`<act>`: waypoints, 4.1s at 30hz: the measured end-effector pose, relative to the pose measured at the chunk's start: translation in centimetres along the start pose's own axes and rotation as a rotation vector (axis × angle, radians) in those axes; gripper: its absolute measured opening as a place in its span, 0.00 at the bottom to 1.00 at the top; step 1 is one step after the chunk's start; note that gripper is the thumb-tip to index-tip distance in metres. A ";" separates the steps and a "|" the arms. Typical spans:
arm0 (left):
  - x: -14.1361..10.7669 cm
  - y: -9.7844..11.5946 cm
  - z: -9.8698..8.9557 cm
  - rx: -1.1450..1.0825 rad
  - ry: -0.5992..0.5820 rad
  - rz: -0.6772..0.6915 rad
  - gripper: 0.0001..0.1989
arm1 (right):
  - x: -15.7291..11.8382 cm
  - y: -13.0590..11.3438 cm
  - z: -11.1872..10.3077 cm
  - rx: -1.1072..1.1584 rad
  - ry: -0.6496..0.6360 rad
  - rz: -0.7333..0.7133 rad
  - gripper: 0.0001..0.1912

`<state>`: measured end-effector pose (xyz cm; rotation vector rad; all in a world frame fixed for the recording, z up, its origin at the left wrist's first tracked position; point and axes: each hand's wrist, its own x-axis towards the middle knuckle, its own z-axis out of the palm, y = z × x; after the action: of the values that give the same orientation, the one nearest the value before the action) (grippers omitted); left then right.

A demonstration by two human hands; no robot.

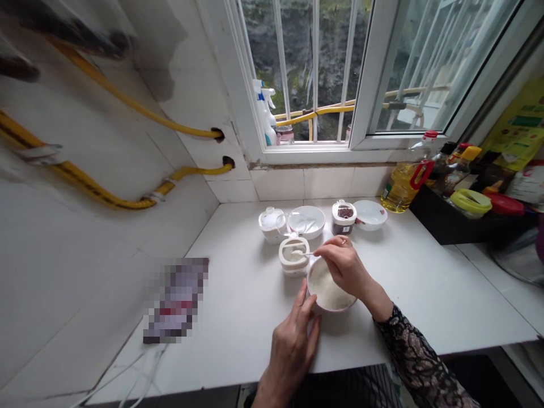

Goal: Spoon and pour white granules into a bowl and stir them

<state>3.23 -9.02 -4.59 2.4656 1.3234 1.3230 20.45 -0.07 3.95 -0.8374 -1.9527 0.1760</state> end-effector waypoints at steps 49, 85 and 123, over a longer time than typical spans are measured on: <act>0.1 0.2 -0.2 -0.013 0.008 -0.021 0.19 | -0.7 1.7 -1.7 0.537 0.146 0.874 0.07; 0.0 0.1 -0.4 0.019 -0.025 -0.019 0.20 | -1.3 0.3 -0.9 -0.083 -0.212 0.050 0.10; 0.1 0.1 -0.1 0.014 0.010 0.001 0.17 | 0.3 0.6 -0.8 0.387 0.248 0.576 0.06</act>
<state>3.23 -9.02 -4.41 2.4727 1.3385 1.3330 21.31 0.41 4.34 -1.0787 -1.3454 0.7288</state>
